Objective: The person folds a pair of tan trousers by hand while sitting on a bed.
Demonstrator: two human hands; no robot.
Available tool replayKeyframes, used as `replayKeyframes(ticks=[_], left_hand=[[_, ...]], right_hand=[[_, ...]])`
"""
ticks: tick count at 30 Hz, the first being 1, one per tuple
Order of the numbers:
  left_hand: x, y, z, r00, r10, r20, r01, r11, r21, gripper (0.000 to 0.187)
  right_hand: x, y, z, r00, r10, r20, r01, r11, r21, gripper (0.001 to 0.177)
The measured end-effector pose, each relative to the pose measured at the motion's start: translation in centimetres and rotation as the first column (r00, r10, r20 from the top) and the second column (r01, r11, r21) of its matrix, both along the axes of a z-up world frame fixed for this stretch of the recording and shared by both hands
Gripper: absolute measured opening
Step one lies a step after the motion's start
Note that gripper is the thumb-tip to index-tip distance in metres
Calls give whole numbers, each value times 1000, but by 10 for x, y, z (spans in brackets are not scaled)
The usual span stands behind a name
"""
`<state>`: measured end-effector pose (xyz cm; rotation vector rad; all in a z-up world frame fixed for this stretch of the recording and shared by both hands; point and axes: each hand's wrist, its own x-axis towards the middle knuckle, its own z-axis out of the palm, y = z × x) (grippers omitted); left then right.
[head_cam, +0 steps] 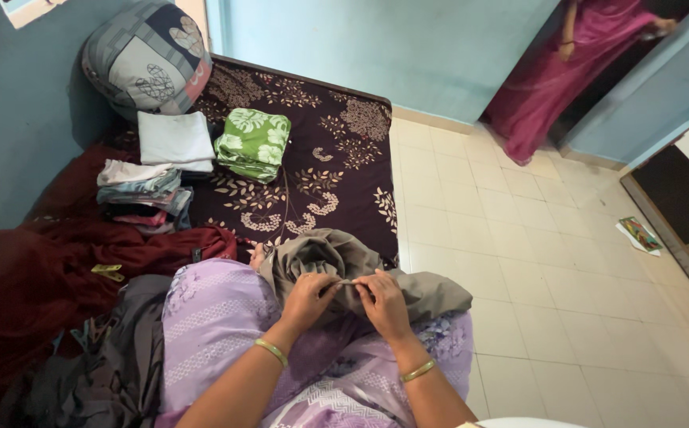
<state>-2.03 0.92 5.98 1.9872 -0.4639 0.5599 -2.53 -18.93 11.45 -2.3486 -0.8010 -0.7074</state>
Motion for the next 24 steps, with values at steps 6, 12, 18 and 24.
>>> replayKeyframes(ticks=[6, 12, 18, 24], left_hand=[[-4, -2, 10, 997, 75, 7, -75, 996, 41, 32], [-1, 1, 2, 979, 197, 43, -200, 978, 56, 38], [4, 1, -9, 975, 222, -13, -221, 974, 51, 32], [4, 4, -8, 979, 202, 35, -203, 979, 22, 25]], right_hand=[[0, -10, -4, 990, -46, 130, 31, 993, 112, 10], [9, -32, -19, 990, -137, 47, 111, 929, 354, 12], [17, -48, -32, 974, -221, -55, 212, 796, 566, 17], [24, -53, -37, 956, -287, -66, 270, 763, 587, 17]])
